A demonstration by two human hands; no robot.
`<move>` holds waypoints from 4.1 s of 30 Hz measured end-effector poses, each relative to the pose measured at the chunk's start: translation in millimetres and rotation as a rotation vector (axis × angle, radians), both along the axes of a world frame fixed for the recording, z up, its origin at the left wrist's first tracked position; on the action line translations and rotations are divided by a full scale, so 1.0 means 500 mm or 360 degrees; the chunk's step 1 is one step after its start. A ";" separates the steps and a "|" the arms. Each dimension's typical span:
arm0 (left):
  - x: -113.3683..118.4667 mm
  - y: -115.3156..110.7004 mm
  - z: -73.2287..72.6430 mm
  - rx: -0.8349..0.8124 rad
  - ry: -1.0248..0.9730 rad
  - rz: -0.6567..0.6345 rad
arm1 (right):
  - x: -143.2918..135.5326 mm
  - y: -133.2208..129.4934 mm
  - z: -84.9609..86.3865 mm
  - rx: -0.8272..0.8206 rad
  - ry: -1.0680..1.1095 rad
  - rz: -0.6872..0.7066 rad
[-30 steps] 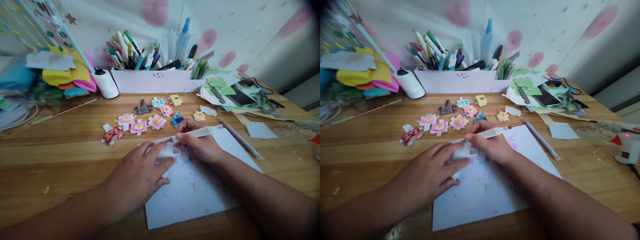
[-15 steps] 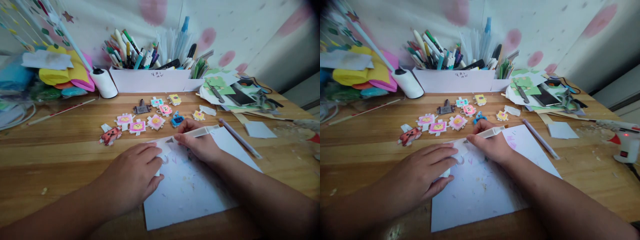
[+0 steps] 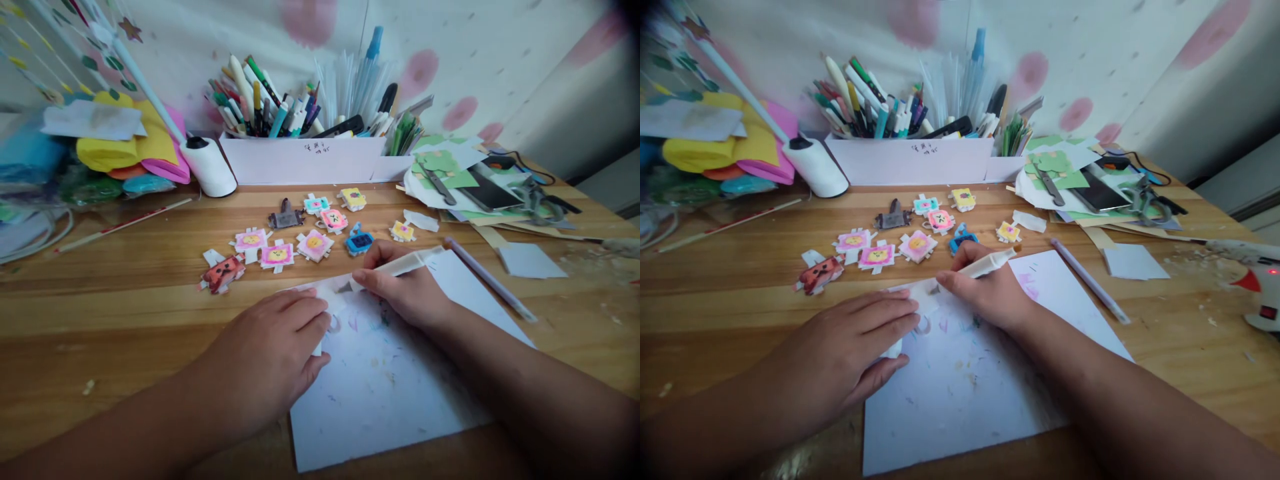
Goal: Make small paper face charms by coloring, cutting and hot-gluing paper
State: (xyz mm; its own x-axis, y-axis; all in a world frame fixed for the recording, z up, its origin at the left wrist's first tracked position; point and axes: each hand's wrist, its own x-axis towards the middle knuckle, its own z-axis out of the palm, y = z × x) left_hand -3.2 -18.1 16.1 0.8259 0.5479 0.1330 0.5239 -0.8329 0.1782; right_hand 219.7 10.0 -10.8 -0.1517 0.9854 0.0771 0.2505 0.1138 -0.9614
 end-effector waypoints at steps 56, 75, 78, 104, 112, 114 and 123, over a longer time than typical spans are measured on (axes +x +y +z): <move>-0.012 0.012 0.004 -0.0132 0.0099 0.0001 | -0.017 -0.008 -0.003 0.0232 0.0001 0.0033; -0.012 0.020 0.014 -0.0316 -0.0625 0.0266 | -0.031 -0.051 0.043 0.0266 0.0413 0.0130; -0.012 0.013 0.024 -0.0507 -0.0678 0.0224 | -0.047 -0.072 0.073 0.0261 0.0568 0.0172; 0.005 -0.026 0.007 -0.1401 -0.0548 -0.0123 | -0.077 -0.226 0.029 0.0270 0.0929 -0.0844; -0.021 -0.005 0.042 -0.1475 -0.0443 -0.0066 | -0.056 -0.190 0.057 0.0050 0.1051 -0.0764; -0.045 0.010 0.064 -0.1463 -0.0470 -0.0038 | -0.078 -0.186 0.053 0.0020 0.1037 -0.0727; -0.130 0.090 0.101 -0.0993 -0.0703 0.0639 | -0.330 -0.265 0.014 0.0007 0.0203 0.0600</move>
State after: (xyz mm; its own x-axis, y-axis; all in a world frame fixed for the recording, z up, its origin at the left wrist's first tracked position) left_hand -68.0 27.1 66.5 0.4975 0.8671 -0.0262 0.5325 -0.2814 0.7983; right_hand 55.0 -122.5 -3.7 -0.4919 0.8620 0.1227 0.0692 0.1792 -0.9814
